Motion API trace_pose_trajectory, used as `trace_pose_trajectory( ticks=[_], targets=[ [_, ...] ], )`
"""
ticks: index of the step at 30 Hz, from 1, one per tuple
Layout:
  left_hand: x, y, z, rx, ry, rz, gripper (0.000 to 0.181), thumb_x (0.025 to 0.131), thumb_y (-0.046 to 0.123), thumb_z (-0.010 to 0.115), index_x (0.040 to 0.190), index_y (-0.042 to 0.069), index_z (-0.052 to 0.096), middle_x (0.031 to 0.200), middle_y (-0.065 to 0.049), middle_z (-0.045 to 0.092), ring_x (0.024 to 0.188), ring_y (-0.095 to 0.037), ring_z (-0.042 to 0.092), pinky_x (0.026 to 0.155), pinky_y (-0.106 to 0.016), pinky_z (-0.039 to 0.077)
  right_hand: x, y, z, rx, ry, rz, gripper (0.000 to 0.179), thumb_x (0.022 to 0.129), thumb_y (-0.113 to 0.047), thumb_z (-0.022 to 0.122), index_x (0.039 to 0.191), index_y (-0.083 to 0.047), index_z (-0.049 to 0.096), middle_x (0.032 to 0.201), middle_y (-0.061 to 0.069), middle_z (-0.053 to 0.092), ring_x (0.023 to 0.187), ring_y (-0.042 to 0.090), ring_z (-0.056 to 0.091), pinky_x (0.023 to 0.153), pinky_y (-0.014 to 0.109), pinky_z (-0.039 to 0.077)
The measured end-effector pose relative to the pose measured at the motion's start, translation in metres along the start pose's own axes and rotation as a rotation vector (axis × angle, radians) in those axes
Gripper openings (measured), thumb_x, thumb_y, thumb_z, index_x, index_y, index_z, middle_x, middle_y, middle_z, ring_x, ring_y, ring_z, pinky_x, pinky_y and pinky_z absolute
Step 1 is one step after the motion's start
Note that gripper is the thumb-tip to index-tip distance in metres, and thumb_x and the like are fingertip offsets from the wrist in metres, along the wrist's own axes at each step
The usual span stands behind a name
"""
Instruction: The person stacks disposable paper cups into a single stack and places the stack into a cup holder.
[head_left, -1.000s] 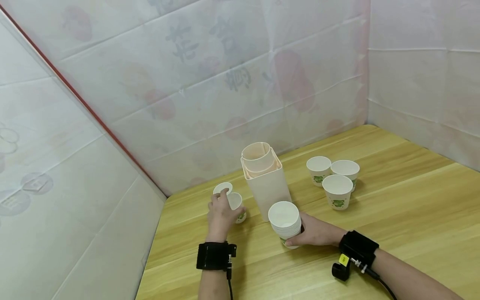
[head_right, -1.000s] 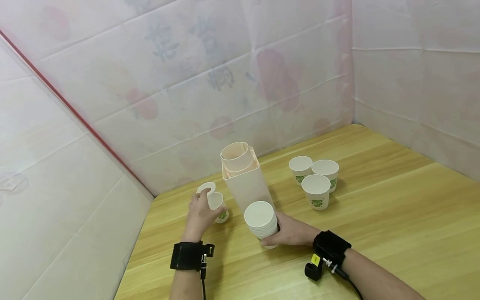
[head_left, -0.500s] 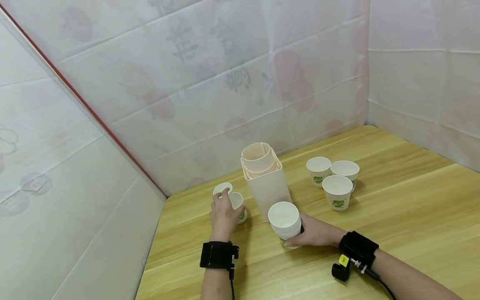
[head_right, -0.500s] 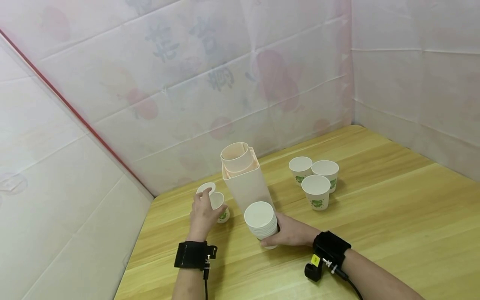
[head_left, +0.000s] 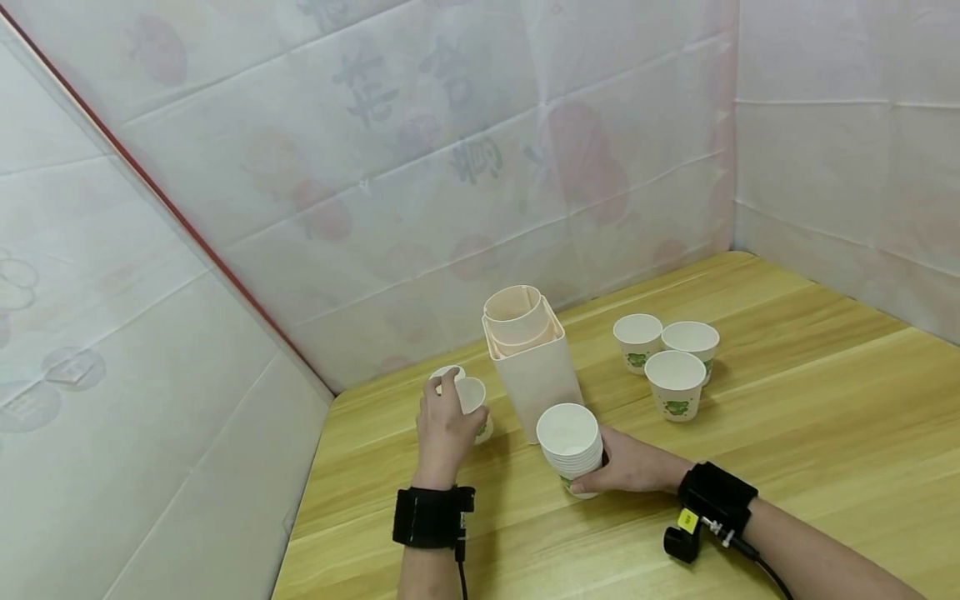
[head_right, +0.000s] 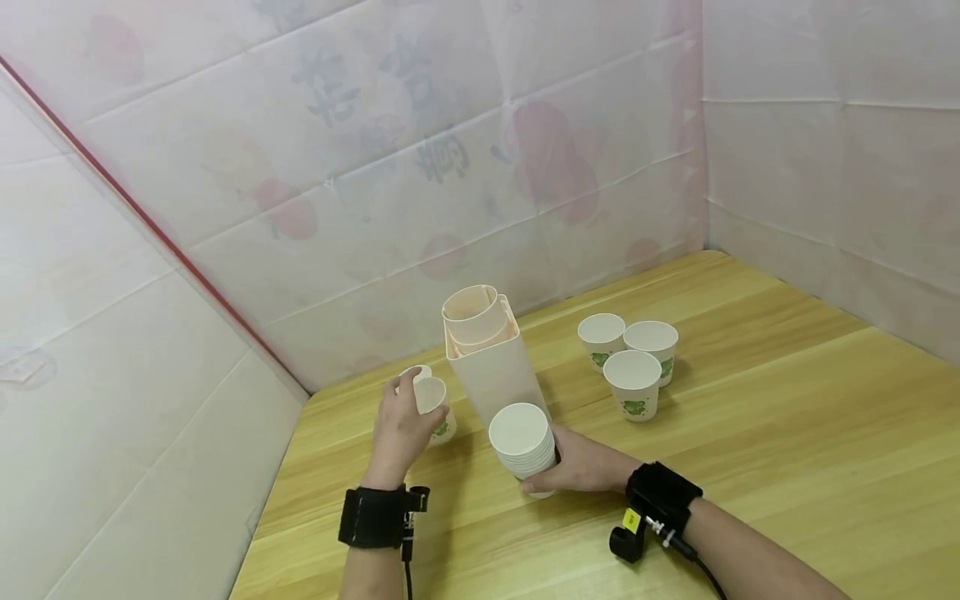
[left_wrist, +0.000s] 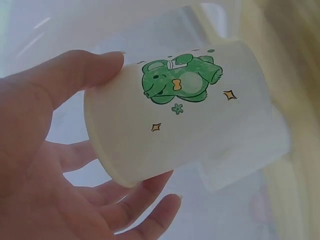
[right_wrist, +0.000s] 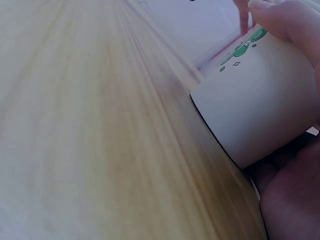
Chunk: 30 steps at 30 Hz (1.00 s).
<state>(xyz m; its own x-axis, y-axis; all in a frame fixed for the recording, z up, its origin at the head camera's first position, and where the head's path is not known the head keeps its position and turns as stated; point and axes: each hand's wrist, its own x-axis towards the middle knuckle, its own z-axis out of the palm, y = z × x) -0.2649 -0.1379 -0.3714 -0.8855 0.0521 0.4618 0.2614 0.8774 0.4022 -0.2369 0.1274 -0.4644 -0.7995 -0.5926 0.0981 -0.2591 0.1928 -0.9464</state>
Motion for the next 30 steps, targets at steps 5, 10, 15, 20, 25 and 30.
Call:
trace_pose_trajectory(
  ticks=[5, 10, 15, 20, 25, 30],
  targets=[
    [-0.002, 0.011, -0.011, -0.027, 0.023, 0.029, 0.07, 0.078, 0.025, 0.084, 0.138, 0.005, 0.052, 0.126, -0.026, 0.057, 0.107, -0.039, 0.06, 0.086, -0.05, 0.053, 0.001, 0.0, 0.0, 0.017, -0.001, 0.001, 0.077, 0.085, -0.025, 0.079, 0.147, -0.012, 0.035, 0.139, 0.005, 0.052, 0.129, 0.026, 0.048, 0.109, 0.051, 0.033],
    [-0.004, 0.023, -0.023, -0.058, 0.032, 0.053, 0.068, 0.08, 0.028, 0.083, 0.137, 0.005, 0.054, 0.125, -0.024, 0.059, 0.11, -0.037, 0.06, 0.091, -0.049, 0.051, 0.001, 0.001, 0.0, 0.025, -0.009, -0.005, 0.076, 0.086, -0.024, 0.078, 0.147, -0.012, 0.034, 0.139, 0.005, 0.051, 0.129, 0.026, 0.049, 0.109, 0.052, 0.033],
    [-0.007, 0.034, -0.035, -0.071, 0.057, 0.081, 0.07, 0.08, 0.029, 0.083, 0.138, 0.006, 0.053, 0.126, -0.023, 0.06, 0.113, -0.038, 0.059, 0.093, -0.049, 0.051, 0.001, 0.002, 0.0, 0.026, -0.009, -0.009, 0.078, 0.086, -0.024, 0.078, 0.148, -0.011, 0.033, 0.14, 0.006, 0.051, 0.131, 0.028, 0.047, 0.11, 0.053, 0.032],
    [-0.012, 0.043, -0.045, -0.08, 0.093, 0.132, 0.071, 0.08, 0.029, 0.083, 0.139, 0.006, 0.052, 0.126, -0.021, 0.06, 0.111, -0.037, 0.06, 0.091, -0.048, 0.052, 0.001, 0.002, 0.0, 0.024, -0.006, -0.006, 0.078, 0.086, -0.024, 0.078, 0.148, -0.012, 0.033, 0.14, 0.006, 0.051, 0.131, 0.03, 0.046, 0.109, 0.053, 0.032],
    [-0.018, 0.053, -0.053, -0.093, 0.152, 0.215, 0.069, 0.078, 0.027, 0.084, 0.136, 0.006, 0.053, 0.123, -0.02, 0.061, 0.107, -0.035, 0.06, 0.088, -0.046, 0.052, 0.001, 0.001, 0.0, 0.022, -0.009, -0.013, 0.076, 0.086, -0.024, 0.078, 0.147, -0.013, 0.034, 0.14, 0.005, 0.051, 0.128, 0.021, 0.05, 0.109, 0.052, 0.033],
    [-0.024, 0.065, -0.057, -0.205, 0.11, 0.273, 0.067, 0.08, 0.025, 0.083, 0.138, 0.008, 0.052, 0.127, -0.014, 0.058, 0.114, -0.029, 0.057, 0.091, -0.044, 0.053, 0.0, 0.002, -0.001, 0.006, -0.011, -0.02, 0.073, 0.087, -0.025, 0.077, 0.146, -0.015, 0.036, 0.138, 0.004, 0.053, 0.126, 0.016, 0.052, 0.108, 0.041, 0.037]
  ],
)
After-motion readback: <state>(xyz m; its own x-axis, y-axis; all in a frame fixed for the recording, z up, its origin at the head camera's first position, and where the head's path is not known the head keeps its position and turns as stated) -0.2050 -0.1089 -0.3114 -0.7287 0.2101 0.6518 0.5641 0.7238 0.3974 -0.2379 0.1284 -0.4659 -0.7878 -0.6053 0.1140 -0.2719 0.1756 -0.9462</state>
